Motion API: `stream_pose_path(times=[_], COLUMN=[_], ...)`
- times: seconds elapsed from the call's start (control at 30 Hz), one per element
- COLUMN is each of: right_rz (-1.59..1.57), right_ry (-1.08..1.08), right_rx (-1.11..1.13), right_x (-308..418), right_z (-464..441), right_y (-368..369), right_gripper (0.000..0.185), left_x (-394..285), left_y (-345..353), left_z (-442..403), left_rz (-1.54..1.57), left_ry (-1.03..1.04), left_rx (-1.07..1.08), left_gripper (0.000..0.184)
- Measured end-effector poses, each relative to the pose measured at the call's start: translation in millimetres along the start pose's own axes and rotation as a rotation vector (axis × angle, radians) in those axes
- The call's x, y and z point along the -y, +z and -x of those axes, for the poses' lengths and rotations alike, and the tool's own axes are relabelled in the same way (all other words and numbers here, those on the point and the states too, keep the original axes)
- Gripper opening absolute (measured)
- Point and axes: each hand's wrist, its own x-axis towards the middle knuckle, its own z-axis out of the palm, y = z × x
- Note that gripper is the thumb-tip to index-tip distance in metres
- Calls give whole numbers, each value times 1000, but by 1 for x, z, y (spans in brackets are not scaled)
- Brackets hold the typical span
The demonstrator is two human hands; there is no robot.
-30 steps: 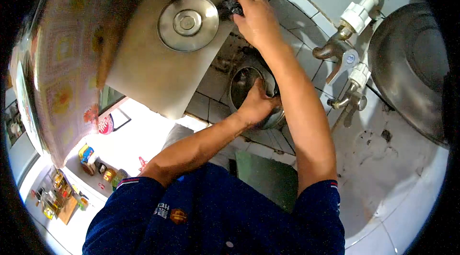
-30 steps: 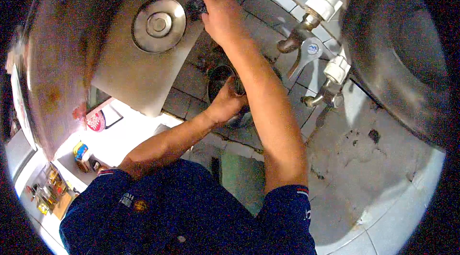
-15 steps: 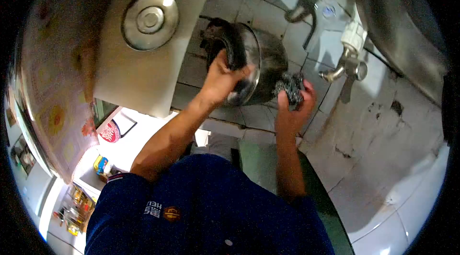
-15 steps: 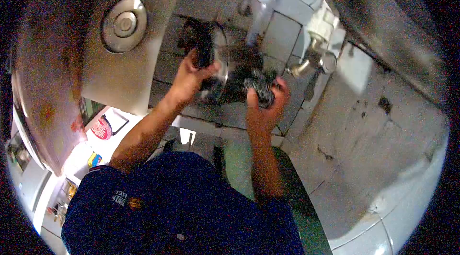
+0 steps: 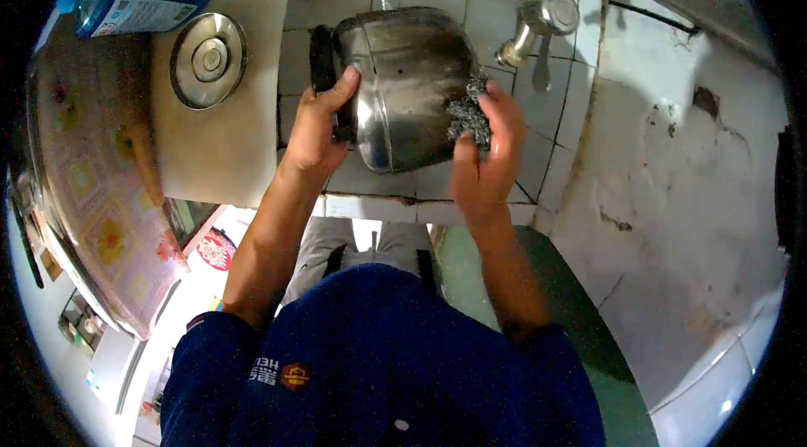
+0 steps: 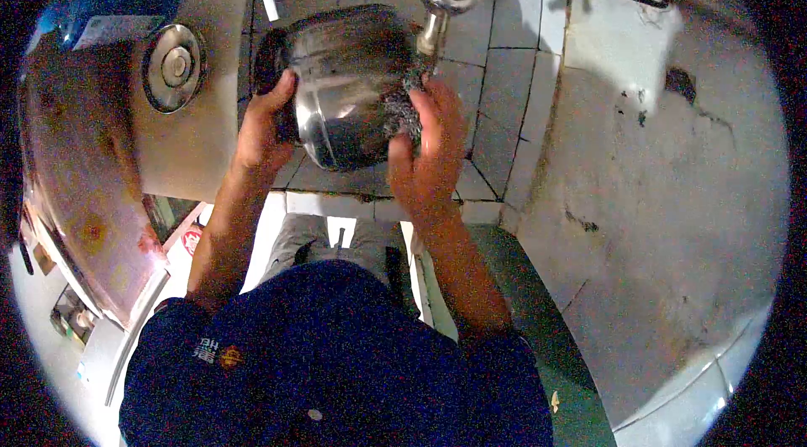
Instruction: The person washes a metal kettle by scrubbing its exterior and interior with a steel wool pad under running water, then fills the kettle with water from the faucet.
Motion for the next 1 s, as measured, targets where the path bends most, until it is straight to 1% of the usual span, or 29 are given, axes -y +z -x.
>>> stream_pose_path(times=[0.1, 0.2, 0.23, 0.27, 0.33, 0.37, 0.4, 0.47, 0.5, 0.53, 0.6, 0.63, 0.67, 0.73, 0.8, 0.83, 0.87, 0.93, 0.97, 1.0], right_rz=[86, -50, 20, 23, 137, 49, 42, -63, 14, 45, -111, 26, 126, 77, 109, 156, 166, -35, -39, 107], right_ry=[-53, 276, 209, 195, -300, -196, -194, -28, -306, -327, 165, 72, -190, -128, -128, -136, -264, 321, 315, 37], right_rx=[7, 19, -139, -152, 73, 31, 38, -116, -39, -32, -265, -165, -35, -51, -59, -97, 109, -153, -144, -14], right_x=[13, 5, 12, 18, 30, 23, 25, 28, 39, 38, 29, 34, 34, 39, 45, 48, 62, 61, 63, 65], right_z=[-5, -9, -21, -18, -6, -13, -13, -21, -16, -13, -17, -11, -3, -3, 2, -4, 3, -1, 3, 8], right_y=[3, 5, 4, 5, 10, 5, 6, 8, 9, 7, 5, 3, 4, -7, 0, 1, -6, -10, -8, -8], right_gripper=[40, 39, 38, 38, 37, 38, 38, 40, 39, 37, 33, 29, 27, 27, 26, 25, 25, 26, 26, 27], left_x=[0, 1, -1, 0, 6, 4, 13, 17, 13, 16, 25, 26, 26, 18, 23, 19, 15, 13, 15, 13], left_y=[3, -1, 6, 8, 6, 1, -2, 0, 8, 11, 8, 3, 3, 10, 1, 4, 8, 0, -6, -5], left_z=[6, 14, 18, 19, 21, 28, 28, 29, 34, 34, 40, 37, 35, 49, 46, 47, 47, 47, 43, 43], left_rz=[16, -18, -47, -46, -43, -93, -115, -133, -67, -68, -99, -137, -138, 26, -68, -14, 41, 68, 51, 26], left_ry=[49, 25, 27, 39, 121, 53, 74, 112, 94, 84, 66, 68, 69, 60, 48, 63, 73, 45, 50, 46], left_rx=[-1, -11, -45, -29, -18, -33, -81, -38, 17, 24, -89, -50, -27, 2, -35, 12, 59, 38, 68, 113], left_gripper=[31, 29, 28, 28, 28, 27, 26, 27, 29, 29, 27, 27, 27, 26, 26, 26, 26, 27, 31, 36])
